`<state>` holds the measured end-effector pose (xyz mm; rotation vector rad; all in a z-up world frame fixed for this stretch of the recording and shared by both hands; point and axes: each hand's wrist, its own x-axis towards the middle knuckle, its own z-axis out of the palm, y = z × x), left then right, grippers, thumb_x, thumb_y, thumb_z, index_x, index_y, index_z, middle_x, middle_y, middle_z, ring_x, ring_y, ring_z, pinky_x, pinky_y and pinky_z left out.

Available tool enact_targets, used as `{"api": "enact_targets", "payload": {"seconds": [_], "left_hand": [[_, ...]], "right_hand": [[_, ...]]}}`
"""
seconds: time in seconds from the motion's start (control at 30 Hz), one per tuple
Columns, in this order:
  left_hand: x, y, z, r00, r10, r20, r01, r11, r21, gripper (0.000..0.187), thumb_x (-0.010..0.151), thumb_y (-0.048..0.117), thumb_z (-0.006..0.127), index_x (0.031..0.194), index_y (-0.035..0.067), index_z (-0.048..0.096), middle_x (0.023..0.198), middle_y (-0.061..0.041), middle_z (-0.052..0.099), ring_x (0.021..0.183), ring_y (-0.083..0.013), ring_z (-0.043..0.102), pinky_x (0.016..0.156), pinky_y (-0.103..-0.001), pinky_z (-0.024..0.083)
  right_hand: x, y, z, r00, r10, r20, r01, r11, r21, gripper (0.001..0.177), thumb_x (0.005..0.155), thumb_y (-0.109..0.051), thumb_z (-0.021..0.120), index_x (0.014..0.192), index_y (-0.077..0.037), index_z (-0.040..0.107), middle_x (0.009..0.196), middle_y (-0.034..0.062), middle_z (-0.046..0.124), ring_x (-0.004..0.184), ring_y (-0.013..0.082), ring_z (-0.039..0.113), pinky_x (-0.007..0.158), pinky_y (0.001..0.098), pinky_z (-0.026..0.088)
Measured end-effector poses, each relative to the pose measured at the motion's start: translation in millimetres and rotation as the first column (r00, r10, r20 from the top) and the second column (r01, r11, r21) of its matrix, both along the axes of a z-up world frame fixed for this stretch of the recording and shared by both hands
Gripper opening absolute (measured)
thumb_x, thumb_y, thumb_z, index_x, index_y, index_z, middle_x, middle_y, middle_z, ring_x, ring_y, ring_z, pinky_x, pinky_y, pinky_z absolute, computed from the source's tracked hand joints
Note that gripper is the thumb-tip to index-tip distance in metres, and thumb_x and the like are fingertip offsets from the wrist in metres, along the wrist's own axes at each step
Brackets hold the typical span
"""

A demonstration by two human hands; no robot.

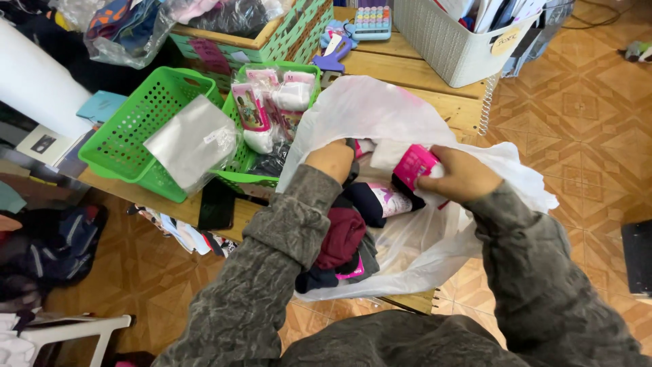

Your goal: The person sorts through a bag of new clothing items by removing them, placing them into green baskets, and putting some items into plastic bags.

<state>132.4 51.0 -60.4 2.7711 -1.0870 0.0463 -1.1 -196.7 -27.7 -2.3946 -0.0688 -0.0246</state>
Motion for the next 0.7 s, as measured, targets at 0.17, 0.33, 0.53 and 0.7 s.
{"api": "enact_targets", "payload": {"seconds": [0.17,0.33,0.53,0.7], "left_hand": [[-45.8,56.8,44.9,0.999,-0.015,0.033,0.011,0.994,0.111,0.022,0.082,0.006,0.065,0.101,0.003,0.075,0.113,-0.020,0.069,0.102,-0.0394,0.068,0.082,-0.050,0.056],[-89.5,138.8,122.1,0.992,-0.044,0.119,0.065,0.982,-0.177,0.021,0.078,0.004,0.065,0.091,0.012,0.078,0.091,-0.011,0.075,0.092,-0.0344,0.071,0.082,-0.051,0.049],[-34.0,222.6,98.1,0.753,0.447,0.484,-0.250,0.874,-0.417,0.027,0.077,0.016,0.078,0.102,0.007,0.076,0.104,-0.012,0.069,0.101,-0.0346,0.061,0.086,-0.048,0.045],[-12.0,210.7,78.3,0.771,0.539,0.339,-0.426,0.833,-0.355,0.019,0.078,0.022,0.082,0.092,0.010,0.077,0.105,-0.007,0.068,0.104,-0.0290,0.060,0.088,-0.046,0.048]], "right_hand": [[-21.0,52.0,-30.8,0.983,0.138,-0.122,-0.082,0.922,0.379,0.065,0.082,-0.039,0.076,0.133,-0.003,0.056,0.110,0.0190,0.072,0.094,0.0245,0.069,0.083,0.0379,0.055],[-36.3,105.7,-52.3,0.979,0.082,-0.188,-0.034,0.968,0.249,0.068,0.097,-0.047,0.063,0.144,-0.002,0.043,0.104,0.0232,0.071,0.092,0.0334,0.070,0.080,0.0424,0.054],[-43.6,112.2,-24.7,0.982,0.177,0.064,-0.160,0.965,-0.209,0.062,0.091,-0.049,0.063,0.132,-0.003,0.052,0.108,0.0226,0.065,0.092,0.0400,0.067,0.075,0.0465,0.053],[-14.2,116.1,-32.6,0.885,0.147,0.441,-0.052,0.974,-0.219,0.055,0.094,-0.041,0.064,0.130,0.000,0.060,0.107,0.0209,0.067,0.090,0.0389,0.067,0.075,0.0446,0.054]]}}
